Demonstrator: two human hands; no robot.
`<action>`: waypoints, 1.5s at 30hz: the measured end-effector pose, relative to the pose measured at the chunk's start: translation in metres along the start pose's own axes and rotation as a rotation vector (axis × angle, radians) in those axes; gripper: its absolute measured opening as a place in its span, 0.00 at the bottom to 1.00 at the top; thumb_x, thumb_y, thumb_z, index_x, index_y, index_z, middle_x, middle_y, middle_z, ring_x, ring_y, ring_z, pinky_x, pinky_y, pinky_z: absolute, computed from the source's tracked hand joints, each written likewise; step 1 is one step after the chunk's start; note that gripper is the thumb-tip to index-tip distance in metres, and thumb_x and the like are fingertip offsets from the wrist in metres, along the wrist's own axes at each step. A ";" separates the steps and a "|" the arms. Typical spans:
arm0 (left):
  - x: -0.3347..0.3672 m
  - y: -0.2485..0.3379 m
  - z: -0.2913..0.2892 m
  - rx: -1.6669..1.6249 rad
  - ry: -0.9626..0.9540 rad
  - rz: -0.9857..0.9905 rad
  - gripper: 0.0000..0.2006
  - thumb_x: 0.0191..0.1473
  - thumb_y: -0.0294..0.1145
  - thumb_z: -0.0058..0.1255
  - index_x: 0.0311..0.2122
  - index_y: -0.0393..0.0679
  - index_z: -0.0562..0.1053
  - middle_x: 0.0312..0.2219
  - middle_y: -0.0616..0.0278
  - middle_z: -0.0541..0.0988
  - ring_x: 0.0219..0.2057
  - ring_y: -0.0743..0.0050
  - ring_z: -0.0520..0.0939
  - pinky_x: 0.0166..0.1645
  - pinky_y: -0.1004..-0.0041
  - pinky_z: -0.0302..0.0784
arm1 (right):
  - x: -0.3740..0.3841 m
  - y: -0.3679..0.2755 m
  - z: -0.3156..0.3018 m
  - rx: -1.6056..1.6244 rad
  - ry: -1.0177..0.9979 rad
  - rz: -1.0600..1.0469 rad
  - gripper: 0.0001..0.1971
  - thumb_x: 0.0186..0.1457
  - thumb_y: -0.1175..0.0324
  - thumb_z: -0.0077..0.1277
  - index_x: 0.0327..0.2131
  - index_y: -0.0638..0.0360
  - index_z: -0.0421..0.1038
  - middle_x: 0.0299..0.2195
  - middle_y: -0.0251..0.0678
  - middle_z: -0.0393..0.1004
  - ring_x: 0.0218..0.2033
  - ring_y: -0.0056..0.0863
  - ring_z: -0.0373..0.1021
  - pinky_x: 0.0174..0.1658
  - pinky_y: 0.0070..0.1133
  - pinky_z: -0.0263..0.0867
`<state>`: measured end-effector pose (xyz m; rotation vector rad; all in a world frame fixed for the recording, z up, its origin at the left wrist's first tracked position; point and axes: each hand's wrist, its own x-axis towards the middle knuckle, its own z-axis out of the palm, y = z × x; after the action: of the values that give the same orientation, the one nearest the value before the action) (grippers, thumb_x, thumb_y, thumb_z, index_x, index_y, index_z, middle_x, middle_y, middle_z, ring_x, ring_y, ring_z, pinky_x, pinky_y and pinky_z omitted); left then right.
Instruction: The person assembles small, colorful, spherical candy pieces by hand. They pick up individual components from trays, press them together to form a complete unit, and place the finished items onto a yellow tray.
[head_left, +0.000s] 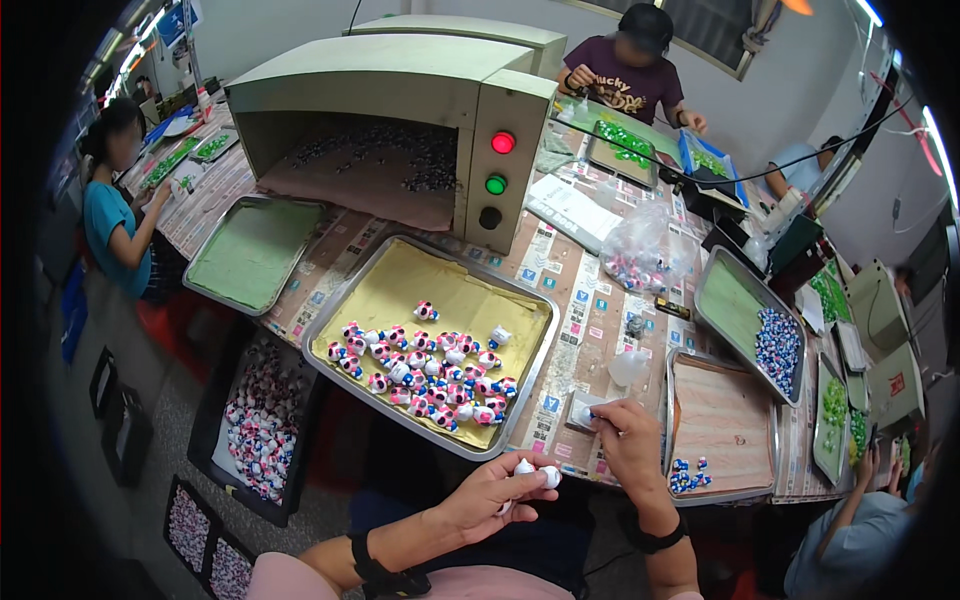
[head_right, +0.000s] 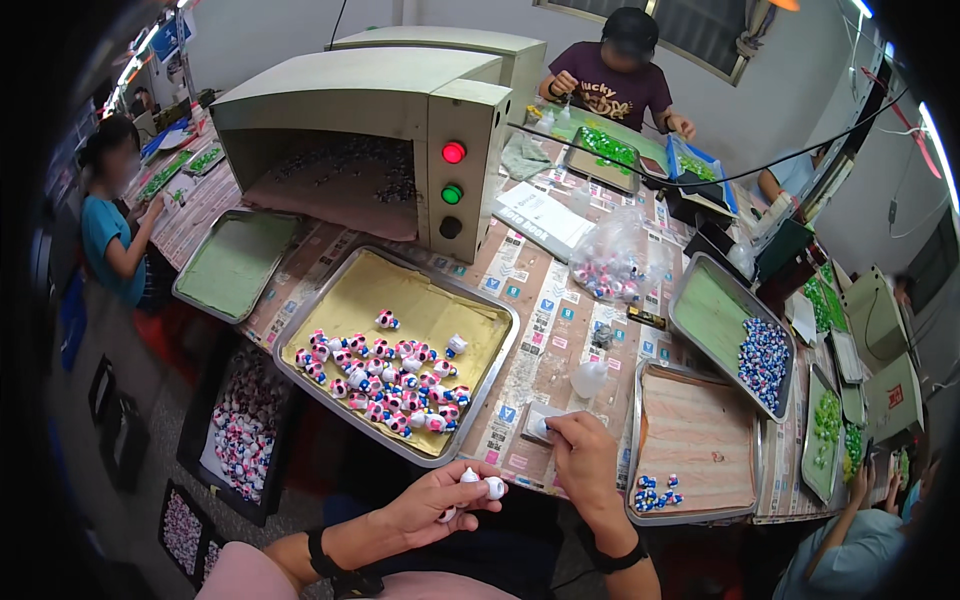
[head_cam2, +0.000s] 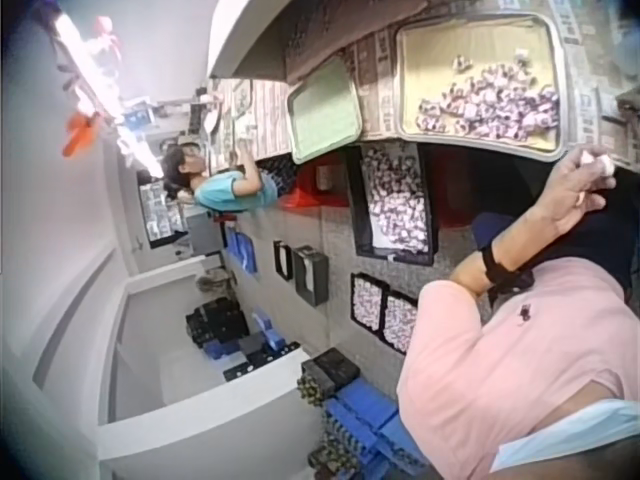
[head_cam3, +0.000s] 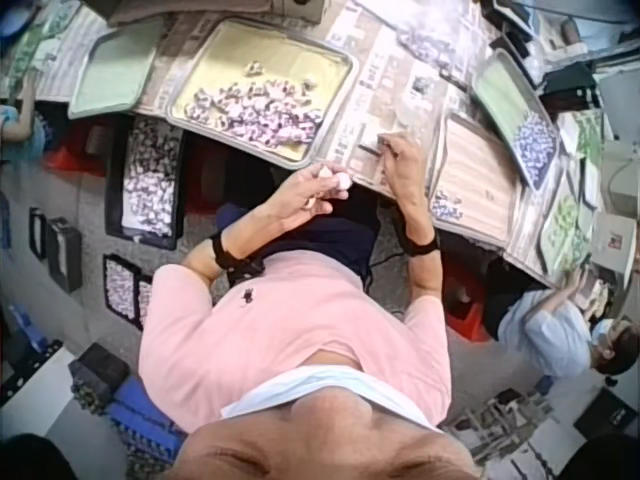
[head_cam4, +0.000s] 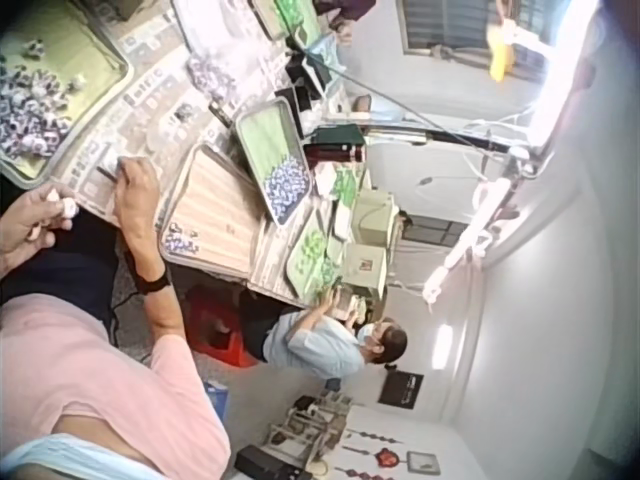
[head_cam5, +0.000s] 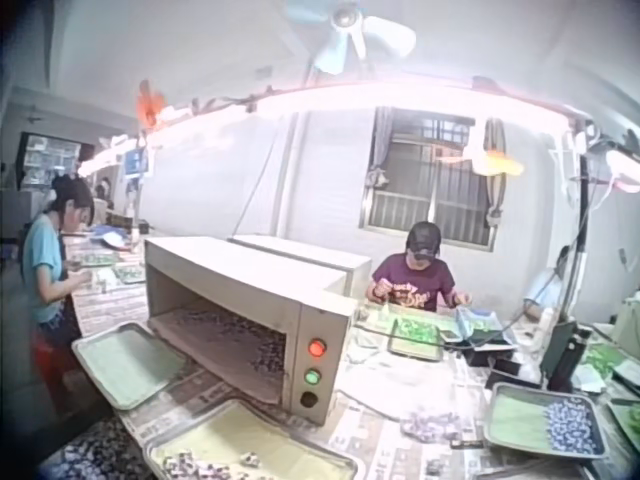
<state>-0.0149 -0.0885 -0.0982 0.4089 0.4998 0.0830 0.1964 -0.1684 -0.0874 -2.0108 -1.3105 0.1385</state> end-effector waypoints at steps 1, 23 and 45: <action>0.001 0.000 -0.001 0.010 -0.006 0.010 0.15 0.58 0.31 0.51 0.51 0.45 0.69 0.40 0.65 0.77 0.39 0.79 0.80 0.30 0.83 0.79 | 0.000 -0.001 0.001 -0.005 0.009 -0.012 0.06 0.47 0.78 0.55 0.32 0.61 0.77 0.29 0.40 0.75 0.32 0.40 0.73 0.36 0.29 0.68; 0.009 -0.007 -0.001 -0.089 -0.049 0.137 0.15 0.53 0.16 0.52 0.46 0.40 0.69 0.43 0.56 0.75 0.48 0.69 0.77 0.56 0.73 0.75 | -0.055 -0.045 -0.015 0.947 -0.116 0.332 0.11 0.51 0.81 0.57 0.39 0.68 0.74 0.38 0.35 0.72 0.39 0.21 0.72 0.43 0.15 0.69; 0.009 -0.016 0.000 0.054 0.007 0.227 0.14 0.49 0.12 0.54 0.42 0.38 0.71 0.39 0.55 0.75 0.41 0.68 0.80 0.50 0.72 0.79 | -0.059 -0.047 -0.011 0.571 -0.125 0.154 0.09 0.46 0.77 0.62 0.34 0.63 0.79 0.29 0.36 0.76 0.30 0.21 0.72 0.33 0.16 0.66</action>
<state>-0.0072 -0.1018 -0.1092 0.5171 0.4617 0.2907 0.1374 -0.2121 -0.0667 -1.6218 -1.0356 0.6444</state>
